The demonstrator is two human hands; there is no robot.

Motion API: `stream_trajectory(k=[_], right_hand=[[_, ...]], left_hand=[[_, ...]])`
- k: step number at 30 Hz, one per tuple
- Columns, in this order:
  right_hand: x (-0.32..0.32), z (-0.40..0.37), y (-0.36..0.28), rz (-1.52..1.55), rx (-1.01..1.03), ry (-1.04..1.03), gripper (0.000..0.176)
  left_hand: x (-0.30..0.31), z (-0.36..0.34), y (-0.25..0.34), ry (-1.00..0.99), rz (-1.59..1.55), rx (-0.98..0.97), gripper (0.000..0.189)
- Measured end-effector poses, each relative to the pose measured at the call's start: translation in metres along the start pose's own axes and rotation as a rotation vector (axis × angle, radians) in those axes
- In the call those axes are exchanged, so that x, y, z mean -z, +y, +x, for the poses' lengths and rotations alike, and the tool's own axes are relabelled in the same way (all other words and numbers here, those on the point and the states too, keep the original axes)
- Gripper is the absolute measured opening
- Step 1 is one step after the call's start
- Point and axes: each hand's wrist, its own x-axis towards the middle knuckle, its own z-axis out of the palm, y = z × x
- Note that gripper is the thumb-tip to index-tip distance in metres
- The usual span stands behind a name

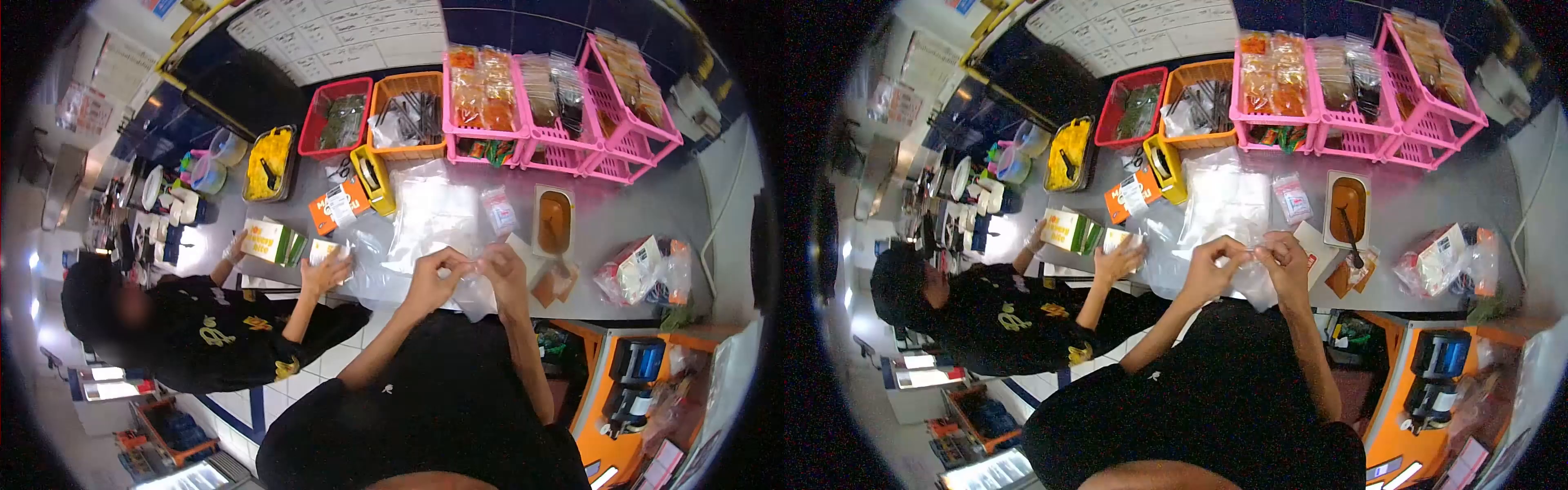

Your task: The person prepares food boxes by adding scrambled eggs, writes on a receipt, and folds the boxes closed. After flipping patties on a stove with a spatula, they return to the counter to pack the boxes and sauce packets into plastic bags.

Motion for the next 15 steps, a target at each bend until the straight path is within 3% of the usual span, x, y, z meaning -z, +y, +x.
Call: stream_trajectory(k=[1,3,5,7,9,11,12,15], right_hand=[[-0.004,-0.001,-0.005,0.008,0.001,-0.046,0.018],[-0.009,0.003,-0.009,-0.056,-0.099,-0.13,0.015],[-0.011,0.006,-0.008,-0.108,-0.206,-0.195,0.013],[-0.016,0.014,-0.009,-0.238,-0.102,-0.275,0.015],[-0.022,0.02,-0.01,-0.301,-0.062,-0.271,0.02],[-0.027,0.024,0.002,-0.153,-0.067,-0.208,0.025],[-0.029,0.026,0.007,-0.093,-0.104,-0.197,0.027],[-0.023,0.027,0.005,0.101,-0.23,-0.299,0.022]], left_hand=[[0.005,-0.002,0.003,0.017,-0.014,0.003,0.007],[0.009,-0.004,0.005,0.242,0.267,-0.364,0.005],[0.007,-0.005,0.004,0.276,0.265,-0.394,0.007],[0.006,0.002,0.008,0.523,0.325,-0.517,0.008],[0.009,-0.001,0.01,0.57,0.415,-0.489,0.01],[0.009,-0.003,0.0,0.351,0.282,-0.104,0.01],[0.007,-0.001,-0.005,0.291,0.008,-0.056,0.013],[0.009,0.004,-0.012,0.346,0.076,-0.148,0.015]])
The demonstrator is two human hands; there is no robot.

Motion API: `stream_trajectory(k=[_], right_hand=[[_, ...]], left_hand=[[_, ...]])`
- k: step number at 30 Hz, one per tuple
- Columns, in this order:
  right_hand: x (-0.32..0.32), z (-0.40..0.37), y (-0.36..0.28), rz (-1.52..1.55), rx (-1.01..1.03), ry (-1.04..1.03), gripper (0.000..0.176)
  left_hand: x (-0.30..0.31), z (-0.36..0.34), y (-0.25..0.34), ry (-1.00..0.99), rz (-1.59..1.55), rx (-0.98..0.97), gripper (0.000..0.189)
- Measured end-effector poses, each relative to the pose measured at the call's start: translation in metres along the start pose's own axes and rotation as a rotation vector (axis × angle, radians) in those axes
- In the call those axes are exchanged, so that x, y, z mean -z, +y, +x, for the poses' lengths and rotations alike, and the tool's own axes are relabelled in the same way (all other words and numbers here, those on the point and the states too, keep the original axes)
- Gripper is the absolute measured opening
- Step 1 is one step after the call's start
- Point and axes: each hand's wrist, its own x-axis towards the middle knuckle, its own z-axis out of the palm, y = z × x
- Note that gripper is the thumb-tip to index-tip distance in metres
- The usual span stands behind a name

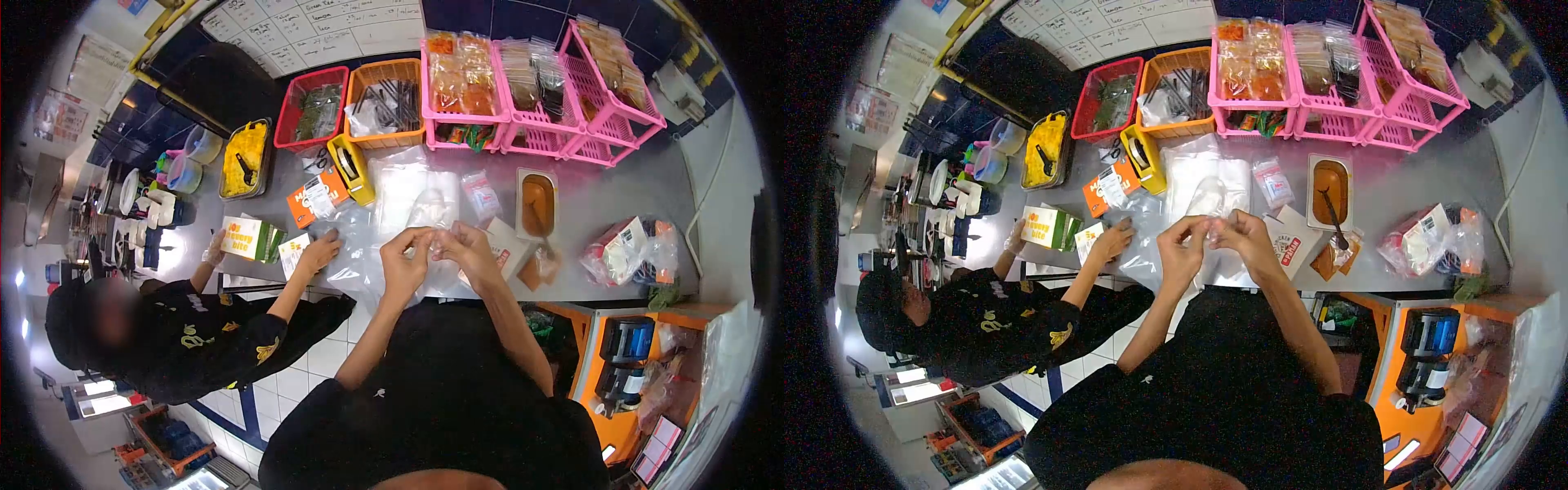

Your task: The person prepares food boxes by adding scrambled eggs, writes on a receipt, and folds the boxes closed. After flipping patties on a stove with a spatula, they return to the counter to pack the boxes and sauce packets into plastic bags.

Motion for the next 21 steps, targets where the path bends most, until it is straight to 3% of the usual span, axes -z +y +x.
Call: stream_trajectory(k=[4,5,8,11,13,14,16,17,21], right_hand=[[0.011,0.004,0.006,-0.151,0.102,-0.018,0.021],[0.011,0.004,0.001,-0.149,0.142,0.0,0.021],[0.012,0.01,-0.003,-0.118,0.19,-0.002,0.02],[0.009,0.016,-0.005,-0.018,0.101,0.006,0.014],[0.012,0.016,-0.007,0.236,-0.211,0.039,0.015],[0.01,0.017,-0.007,0.225,-0.215,0.014,0.015],[0.011,0.022,-0.008,0.229,-0.184,-0.006,0.018],[0.022,0.033,0.002,0.173,-0.129,-0.087,0.017],[0.025,0.026,-0.014,0.067,-0.065,-0.118,0.01]], left_hand=[[-0.007,0.007,0.0,-0.001,-0.013,0.058,0.016],[-0.008,0.006,-0.003,-0.023,-0.109,0.127,0.013],[-0.016,0.006,-0.006,-0.109,-0.363,0.095,0.009],[-0.014,0.012,-0.022,-0.171,-0.405,0.097,0.005],[-0.014,0.018,-0.023,-0.186,-0.453,0.117,0.004],[-0.013,0.02,-0.023,-0.161,-0.448,0.105,0.004],[-0.011,0.024,-0.023,-0.203,-0.191,-0.12,0.003],[-0.014,0.023,-0.02,-0.195,-0.265,-0.051,0.005],[0.003,0.036,-0.003,-0.133,-0.233,-0.097,0.005]])
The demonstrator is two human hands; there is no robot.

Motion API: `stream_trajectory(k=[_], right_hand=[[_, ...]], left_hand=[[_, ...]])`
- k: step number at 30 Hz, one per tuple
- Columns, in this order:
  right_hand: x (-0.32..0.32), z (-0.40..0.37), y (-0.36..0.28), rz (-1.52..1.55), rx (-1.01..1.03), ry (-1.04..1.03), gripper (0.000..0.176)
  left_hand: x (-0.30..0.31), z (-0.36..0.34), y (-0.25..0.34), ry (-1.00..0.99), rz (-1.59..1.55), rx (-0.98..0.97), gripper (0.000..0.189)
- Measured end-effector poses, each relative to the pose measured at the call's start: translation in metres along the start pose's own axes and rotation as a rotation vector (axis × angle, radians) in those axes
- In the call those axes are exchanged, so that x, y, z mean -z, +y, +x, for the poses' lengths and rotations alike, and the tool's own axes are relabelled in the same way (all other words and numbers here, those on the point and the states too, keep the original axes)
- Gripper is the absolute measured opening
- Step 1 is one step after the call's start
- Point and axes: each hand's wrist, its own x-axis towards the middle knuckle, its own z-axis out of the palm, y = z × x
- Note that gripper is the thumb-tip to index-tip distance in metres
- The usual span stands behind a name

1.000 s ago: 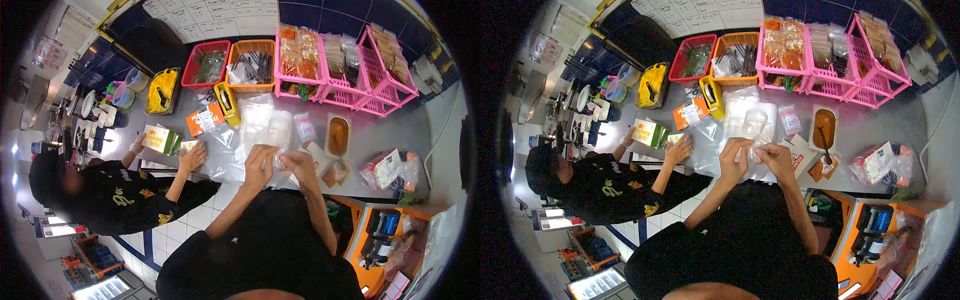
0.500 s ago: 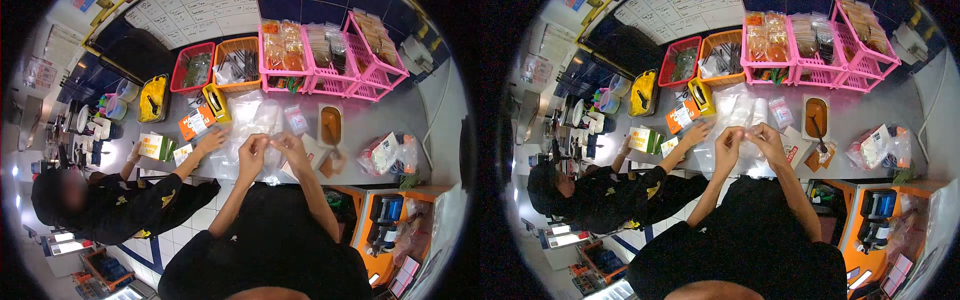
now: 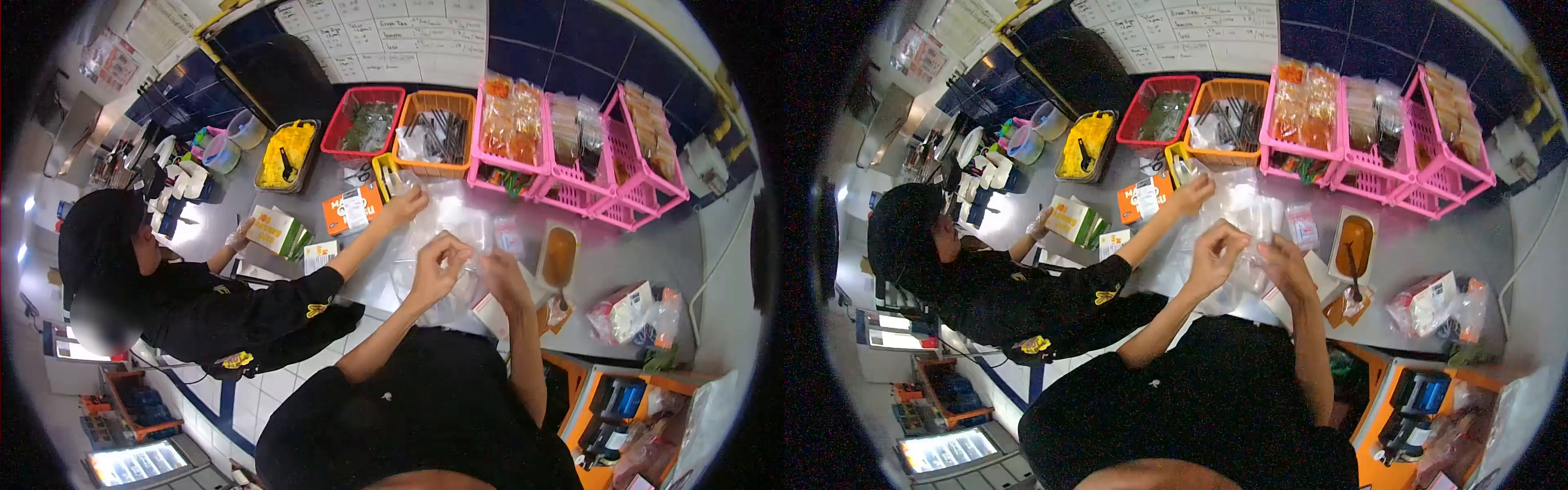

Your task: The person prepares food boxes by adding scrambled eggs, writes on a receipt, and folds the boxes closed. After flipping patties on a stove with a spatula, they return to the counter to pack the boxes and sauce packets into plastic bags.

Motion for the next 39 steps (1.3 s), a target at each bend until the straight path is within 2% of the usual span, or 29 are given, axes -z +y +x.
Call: stream_trajectory(k=[2,3,5,6,7,9,10,12,13,14,15,16,18,19,21,22,23,25,26,27,28,29,30,32,33,35,36,38,39], right_hand=[[0.016,-0.012,0.003,-0.02,0.077,0.134,0.005],[0.029,-0.017,0.016,-0.032,0.084,0.133,0.005],[0.058,-0.008,0.028,-0.258,0.151,0.353,0.019],[0.009,-0.007,0.009,-0.31,0.287,0.504,0.009],[0.013,0.008,0.015,-0.316,0.302,0.502,0.009],[0.02,0.029,0.042,-0.425,0.373,0.285,0.02],[0.022,0.025,0.047,-0.403,0.475,0.372,0.029],[0.027,0.016,0.035,-0.443,0.404,0.471,0.031],[0.033,0.007,0.03,-0.477,0.322,0.577,0.033],[0.062,-0.004,0.027,-0.588,0.267,0.725,0.033],[0.085,-0.01,0.023,-0.701,0.209,0.87,0.034],[0.075,-0.012,0.014,-0.711,0.21,0.869,0.034],[0.034,-0.025,-0.01,-1.118,0.517,1.076,0.04],[0.021,-0.013,-0.016,-1.116,0.535,1.079,0.04],[-0.005,0.002,-0.022,-1.824,0.946,0.885,0.051],[-0.024,0.012,-0.026,-1.695,0.952,0.59,0.057],[-0.02,0.019,-0.019,-1.699,0.946,0.58,0.057],[0.003,0.033,0.0,-1.151,0.28,0.429,0.053],[0.007,0.032,0.005,-0.989,0.419,0.523,0.04],[0.012,0.027,-0.001,-1.001,0.416,0.524,0.04],[0.02,0.021,-0.011,-0.836,0.377,0.603,0.034],[0.028,0.014,-0.018,-0.668,0.336,0.679,0.029],[0.04,0.003,-0.02,-0.714,0.422,0.741,0.026],[0.051,-0.024,-0.018,-0.769,0.509,0.82,0.024],[0.052,-0.036,-0.02,-0.625,0.547,0.824,0.019],[0.047,-0.051,-0.03,-0.334,0.623,0.816,0.009],[0.03,-0.051,-0.037,-0.335,0.633,0.824,0.009],[-0.003,-0.049,-0.04,-0.26,0.679,1.003,0.011],[0.007,-0.05,-0.034,-0.257,0.678,1.013,0.011]], left_hand=[[0.016,0.017,0.014,0.305,-0.057,-0.198,0.012],[0.021,0.018,0.026,0.309,-0.067,-0.206,0.012],[0.022,0.016,0.046,0.304,-0.054,0.032,0.016],[0.009,0.015,0.034,0.305,-0.164,0.029,0.02],[-0.006,0.014,0.015,0.25,-0.1,-0.041,0.021],[-0.029,0.0,0.013,0.041,-0.274,0.124,0.022],[-0.025,0.003,0.006,0.045,-0.279,0.121,0.022],[-0.014,0.016,-0.011,0.095,-0.167,-0.211,0.019],[0.012,0.025,0.033,0.129,-0.179,-0.085,0.019],[0.034,0.037,0.06,0.278,-0.11,-0.27,0.021],[0.061,0.037,0.102,0.23,-0.253,-0.155,0.022],[0.065,0.04,0.103,0.226,-0.244,-0.155,0.022],[0.069,0.043,0.097,0.226,-0.235,-0.151,0.021],[0.065,0.051,0.086,0.208,-0.302,-0.198,0.02],[0.052,0.062,0.068,0.201,-0.383,-0.23,0.019],[0.044,0.067,0.06,-0.016,-0.43,-0.134,0.019],[0.041,0.071,0.051,-0.237,-0.469,-0.035,0.02],[0.051,0.106,0.022,-0.256,-0.376,-0.13,0.021],[0.059,0.132,0.009,-0.283,-0.28,-0.229,0.022],[0.083,0.157,-0.002,-0.255,-0.356,0.26,0.024],[0.096,0.185,-0.053,0.087,0.065,0.045,0.024],[0.117,0.206,-0.07,0.327,0.377,0.054,0.023],[0.138,0.239,-0.144,0.521,0.542,0.118,0.022],[0.163,0.261,-0.162,0.392,0.682,0.296,0.017],[0.165,0.271,-0.171,0.382,0.671,0.289,0.017],[0.165,0.289,-0.196,0.272,0.738,0.202,0.017],[0.16,0.292,-0.199,0.358,0.725,0.157,0.016],[0.155,0.303,-0.201,0.348,0.712,0.101,0.015],[0.153,0.304,-0.201,0.342,0.705,0.056,0.013]])
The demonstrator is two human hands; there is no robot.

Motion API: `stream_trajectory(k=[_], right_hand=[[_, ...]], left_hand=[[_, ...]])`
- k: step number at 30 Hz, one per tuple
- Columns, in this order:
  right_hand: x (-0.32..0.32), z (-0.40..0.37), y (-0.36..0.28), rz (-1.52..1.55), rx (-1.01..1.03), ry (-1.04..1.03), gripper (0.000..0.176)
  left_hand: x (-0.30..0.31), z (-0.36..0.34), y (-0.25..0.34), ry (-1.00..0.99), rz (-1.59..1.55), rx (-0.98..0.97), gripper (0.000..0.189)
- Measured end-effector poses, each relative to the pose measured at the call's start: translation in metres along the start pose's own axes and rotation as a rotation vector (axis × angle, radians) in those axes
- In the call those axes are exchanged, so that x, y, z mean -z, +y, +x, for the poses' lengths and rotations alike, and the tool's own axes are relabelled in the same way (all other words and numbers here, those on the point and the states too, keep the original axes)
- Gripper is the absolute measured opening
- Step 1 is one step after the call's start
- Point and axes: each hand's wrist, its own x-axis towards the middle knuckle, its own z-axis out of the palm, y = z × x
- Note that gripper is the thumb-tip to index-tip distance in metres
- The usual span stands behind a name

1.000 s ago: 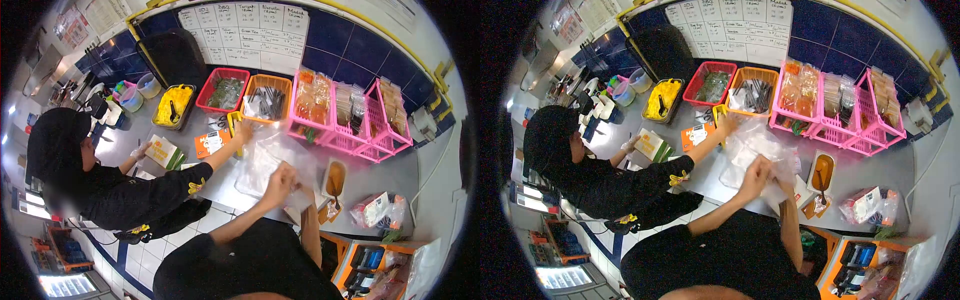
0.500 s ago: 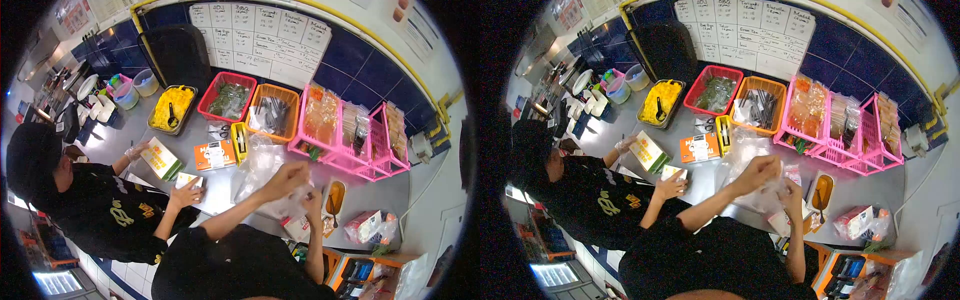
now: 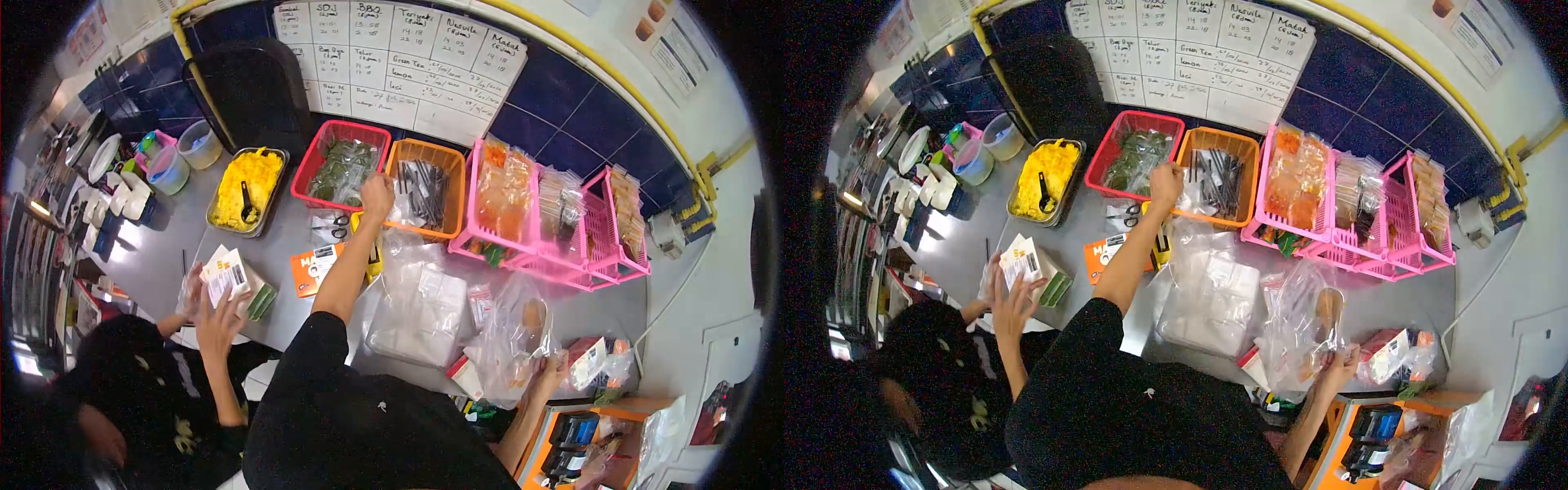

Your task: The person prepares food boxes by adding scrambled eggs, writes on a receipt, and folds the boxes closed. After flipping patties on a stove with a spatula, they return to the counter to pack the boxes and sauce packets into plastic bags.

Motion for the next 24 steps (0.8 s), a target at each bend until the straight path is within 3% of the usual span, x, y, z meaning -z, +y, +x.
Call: stream_trajectory(k=[2,6,7,9,11,14,15,17,18,19,20,22,24], right_hand=[[0.022,0.004,0.023,0.005,-0.044,-0.026,0.026],[0.001,-0.013,0.006,-0.03,-0.128,-0.098,0.02],[0.0,-0.014,0.002,-0.09,-0.17,-0.144,0.009],[0.002,-0.012,0.004,-0.106,-0.173,-0.156,0.004],[-0.01,-0.017,-0.006,-0.16,-0.127,-0.217,0.018],[-0.013,-0.012,0.0,-0.215,-0.108,-0.226,0.019],[-0.011,-0.009,0.007,-0.14,-0.12,-0.254,0.007],[-0.044,-0.011,-0.008,-0.174,-0.084,-0.192,0.005],[-0.047,-0.022,-0.013,-0.24,-0.073,-0.14,0.01],[-0.044,-0.016,-0.003,-0.162,-0.088,-0.241,0.024],[-0.051,-0.014,-0.004,-0.141,-0.082,-0.238,0.024],[-0.056,-0.017,-0.015,-0.34,-0.09,-0.421,0.017],[-0.053,-0.02,-0.008,-0.366,-0.029,-0.439,0.007]], left_hand=[[-0.008,0.003,-0.001,-0.064,-0.039,0.043,0.012],[-0.01,0.01,0.0,-0.13,-0.17,0.047,0.016],[-0.002,0.011,0.002,-0.216,-0.178,0.119,0.019],[0.023,0.015,0.019,-0.307,-0.135,0.203,0.03],[0.036,0.017,0.024,-0.319,-0.106,0.196,0.03],[0.047,0.022,0.023,-0.32,-0.174,0.128,0.029],[0.05,0.018,0.018,-0.318,-0.266,0.079,0.029],[0.053,0.031,0.012,-0.249,-0.29,-0.099,0.028],[0.059,0.02,0.008,-0.261,-0.278,-0.087,0.028],[0.062,0.027,0.013,-0.296,-0.306,-0.026,0.025],[0.067,0.04,0.019,-0.331,-0.329,0.028,0.023],[0.073,0.045,0.026,-0.328,-0.343,-0.008,0.019],[0.07,0.038,0.012,-0.312,-0.201,-0.044,0.023]])
